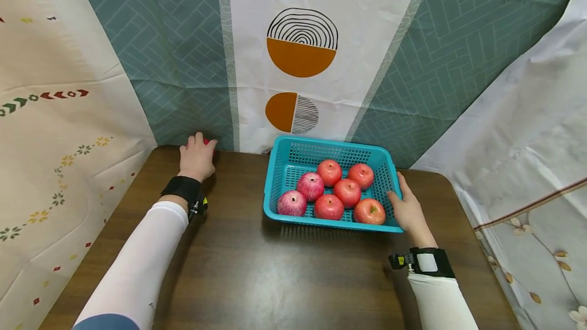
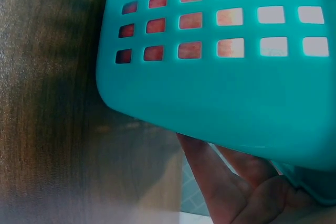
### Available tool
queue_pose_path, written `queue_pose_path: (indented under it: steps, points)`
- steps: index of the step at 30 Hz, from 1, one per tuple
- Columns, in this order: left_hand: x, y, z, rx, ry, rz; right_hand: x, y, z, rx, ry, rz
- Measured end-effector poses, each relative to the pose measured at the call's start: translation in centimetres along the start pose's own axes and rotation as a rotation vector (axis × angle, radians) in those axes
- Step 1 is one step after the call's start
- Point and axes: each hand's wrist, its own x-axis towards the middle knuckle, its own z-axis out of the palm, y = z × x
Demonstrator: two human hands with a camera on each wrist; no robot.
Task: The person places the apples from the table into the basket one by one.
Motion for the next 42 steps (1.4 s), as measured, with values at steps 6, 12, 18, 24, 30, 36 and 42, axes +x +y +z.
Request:
queue_pose_path:
  steps: [6,12,18,24,30,36,42]
  points:
    - [-0.2,-0.3,0.0,-0.032,-0.031,-0.094,-0.1,-0.3,-0.1,0.003,0.006,0.002]
    - [-0.6,-0.7,0.1,-0.088,-0.064,-0.143,-0.2,-0.3,-0.2,0.005,-0.002,0.008]
    - [-1.2,-0.9,-0.2,-0.076,-0.099,-0.128,-0.1,-0.3,-0.3,0.005,-0.005,0.006]
    - [-1.6,-1.3,-0.2,-0.045,-0.088,-0.136,-0.2,-0.4,-0.3,0.005,-0.011,0.013]
    - [-1.6,-1.6,0.2,-0.045,-0.069,-0.128,-0.2,-0.4,-0.3,0.01,-0.01,0.013]
    - [-1.6,-1.4,0.3,-0.074,-0.074,-0.108,-0.2,-0.4,-0.2,0.01,-0.011,0.017]
    - [-0.9,-0.4,0.2,-0.158,-0.014,-0.094,-0.1,-0.3,-0.2,0.012,-0.009,0.006]
